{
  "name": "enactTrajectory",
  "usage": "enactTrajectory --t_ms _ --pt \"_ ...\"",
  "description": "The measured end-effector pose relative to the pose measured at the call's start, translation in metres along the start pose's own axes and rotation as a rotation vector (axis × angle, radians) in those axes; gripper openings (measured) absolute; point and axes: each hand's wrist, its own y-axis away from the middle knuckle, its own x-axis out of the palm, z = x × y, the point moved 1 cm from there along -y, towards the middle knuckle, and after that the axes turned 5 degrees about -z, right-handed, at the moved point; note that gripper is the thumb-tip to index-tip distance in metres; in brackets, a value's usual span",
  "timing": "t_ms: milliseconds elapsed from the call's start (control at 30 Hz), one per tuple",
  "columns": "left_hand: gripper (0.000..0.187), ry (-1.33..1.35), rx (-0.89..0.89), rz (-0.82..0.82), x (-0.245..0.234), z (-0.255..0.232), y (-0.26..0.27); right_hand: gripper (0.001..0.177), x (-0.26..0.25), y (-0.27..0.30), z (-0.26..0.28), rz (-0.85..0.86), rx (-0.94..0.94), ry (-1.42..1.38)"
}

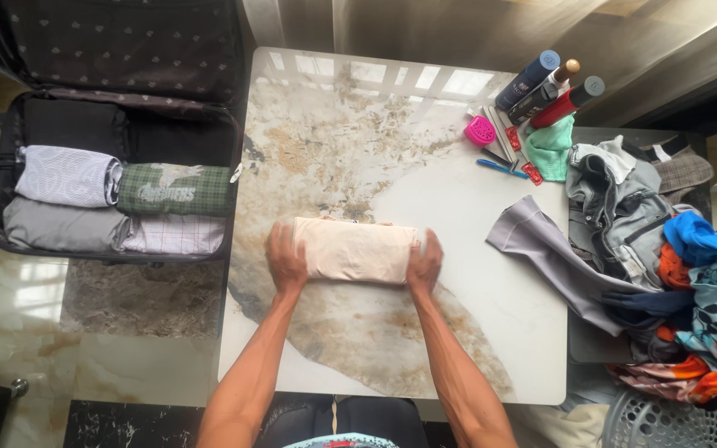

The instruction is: The person packs a suitcase by placing a rolled garment inside and then folding a t-shirt on a table before rolling it up.

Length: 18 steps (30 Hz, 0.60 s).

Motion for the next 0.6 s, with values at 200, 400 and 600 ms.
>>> enactTrajectory --t_ms 200,400,600 --pt "0.042 0.118 -0.556 0.057 0.026 0.022 0.012 0.058 0.002 0.002 -0.014 0.067 0.451 0.015" --pt "0.051 0.036 -0.854 0.18 0.036 0.023 -0.007 0.056 0.008 -0.004 0.009 0.212 0.612 -0.002" --pt "0.049 0.04 -0.759 0.354 0.025 0.024 -0.012 0.044 0.0 -0.007 0.011 0.218 0.608 -0.252"
